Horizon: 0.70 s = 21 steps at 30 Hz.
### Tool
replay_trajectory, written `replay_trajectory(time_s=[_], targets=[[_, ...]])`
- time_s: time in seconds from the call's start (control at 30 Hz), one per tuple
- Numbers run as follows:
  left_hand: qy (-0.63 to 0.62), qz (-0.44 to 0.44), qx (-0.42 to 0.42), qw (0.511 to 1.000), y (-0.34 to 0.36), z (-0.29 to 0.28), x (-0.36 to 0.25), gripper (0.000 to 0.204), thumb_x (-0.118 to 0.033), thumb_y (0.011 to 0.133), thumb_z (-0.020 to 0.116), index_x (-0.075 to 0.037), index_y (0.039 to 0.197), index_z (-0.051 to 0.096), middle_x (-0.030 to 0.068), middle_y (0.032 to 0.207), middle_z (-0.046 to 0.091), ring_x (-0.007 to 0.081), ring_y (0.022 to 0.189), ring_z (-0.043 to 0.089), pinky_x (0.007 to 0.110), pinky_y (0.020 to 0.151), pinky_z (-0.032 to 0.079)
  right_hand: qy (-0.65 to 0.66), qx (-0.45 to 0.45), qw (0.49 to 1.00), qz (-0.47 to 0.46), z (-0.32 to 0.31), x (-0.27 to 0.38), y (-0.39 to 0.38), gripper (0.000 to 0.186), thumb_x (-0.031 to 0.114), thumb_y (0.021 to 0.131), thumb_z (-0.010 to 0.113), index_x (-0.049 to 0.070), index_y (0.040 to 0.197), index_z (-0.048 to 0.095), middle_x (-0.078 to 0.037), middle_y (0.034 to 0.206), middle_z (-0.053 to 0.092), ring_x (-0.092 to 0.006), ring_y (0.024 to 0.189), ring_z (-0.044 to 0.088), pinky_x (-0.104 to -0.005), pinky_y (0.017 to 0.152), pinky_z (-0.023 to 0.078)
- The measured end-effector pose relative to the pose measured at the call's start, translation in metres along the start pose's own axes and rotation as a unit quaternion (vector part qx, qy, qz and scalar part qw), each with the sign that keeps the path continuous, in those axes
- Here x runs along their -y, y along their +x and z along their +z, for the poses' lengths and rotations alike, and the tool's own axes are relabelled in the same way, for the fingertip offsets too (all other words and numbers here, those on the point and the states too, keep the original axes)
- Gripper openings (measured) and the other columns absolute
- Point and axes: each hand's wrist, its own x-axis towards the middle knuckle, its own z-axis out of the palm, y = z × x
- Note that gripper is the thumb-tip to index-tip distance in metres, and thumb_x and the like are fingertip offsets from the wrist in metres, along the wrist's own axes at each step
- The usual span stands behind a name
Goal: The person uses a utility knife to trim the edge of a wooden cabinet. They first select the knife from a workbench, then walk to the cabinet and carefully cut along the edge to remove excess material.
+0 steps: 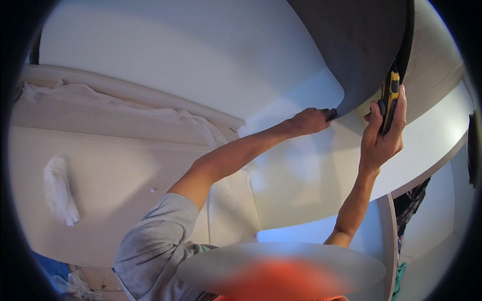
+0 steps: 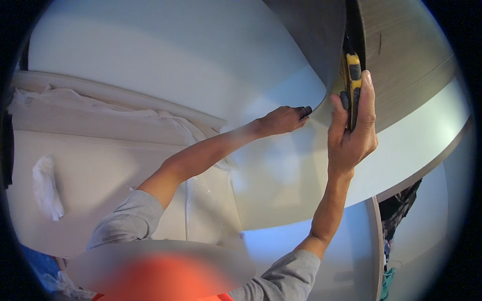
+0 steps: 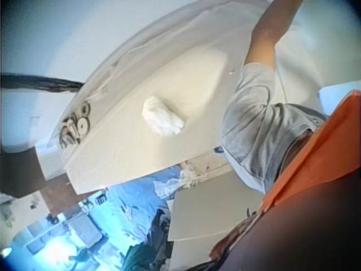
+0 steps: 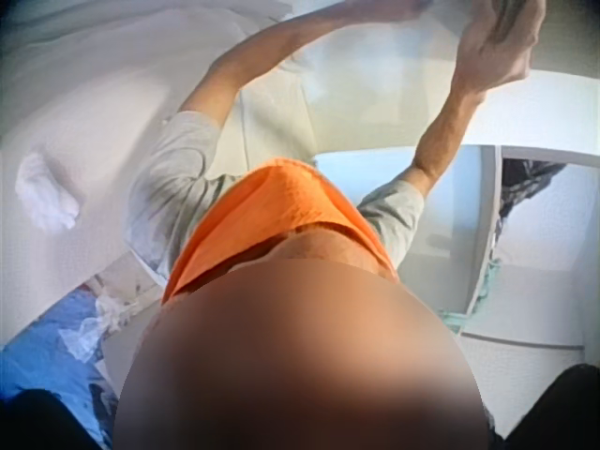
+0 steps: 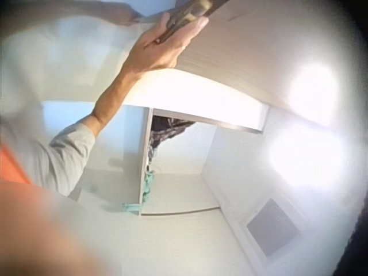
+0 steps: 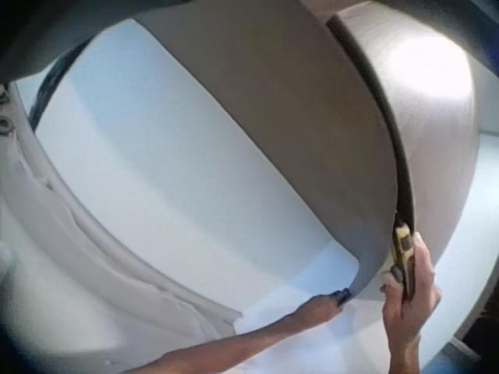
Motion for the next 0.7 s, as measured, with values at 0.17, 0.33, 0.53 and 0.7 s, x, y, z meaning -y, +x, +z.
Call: replay_trajectory(time_s=[0.17, 0.33, 0.53, 0.7], targets=[[-0.014, -0.001, -0.008, 1.000, 0.004, 0.003, 0.003, 0.028, -0.026, 0.101, 0.043, 0.000, 0.106, 0.051, 0.0232, 0.080, 0.064, 0.0425, 0.074, 0.064, 0.051, 0.065, 0.052, -0.069, 0.048, 0.996, -0.013, 0.000, -0.019, -0.024, 0.044, 0.002, 0.086, 0.070, 0.003, 0.129, 0.059, -0.017, 0.121, 0.067, -0.0268, 0.096, 0.071, -0.0351, 0.080, 0.057], [-0.008, -0.035, 0.008, 0.999, 0.005, 0.009, -0.009, 0.030, -0.028, 0.101, 0.044, 0.000, 0.101, 0.055, 0.0246, 0.083, 0.064, 0.0438, 0.073, 0.063, 0.051, 0.066, 0.052, 0.015, 0.022, 0.997, 0.069, 0.016, -0.047, -0.058, 0.041, 0.003, 0.084, 0.072, 0.004, 0.124, 0.062, -0.013, 0.114, 0.071, -0.0268, 0.096, 0.070, -0.0371, 0.085, 0.055], [0.021, -0.052, 0.001, 0.998, 0.003, 0.009, -0.015, 0.027, -0.025, 0.101, 0.043, -0.001, 0.104, 0.056, 0.0253, 0.083, 0.064, 0.0445, 0.076, 0.063, 0.052, 0.067, 0.051, 0.040, 0.005, 0.994, 0.102, 0.008, -0.055, -0.060, 0.041, 0.009, 0.082, 0.075, 0.015, 0.121, 0.067, -0.007, 0.102, 0.072, -0.0217, 0.082, 0.070, -0.0329, 0.072, 0.055], [0.022, -0.052, 0.015, 0.998, 0.007, 0.010, -0.015, 0.029, -0.025, 0.101, 0.044, 0.002, 0.104, 0.056, 0.0276, 0.088, 0.065, 0.0461, 0.079, 0.063, 0.053, 0.069, 0.050, -0.005, 0.064, 0.988, 0.139, -0.018, -0.038, -0.051, 0.044, 0.009, 0.084, 0.074, 0.018, 0.125, 0.065, -0.010, 0.100, 0.072, -0.0209, 0.080, 0.071, -0.0335, 0.067, 0.056]])
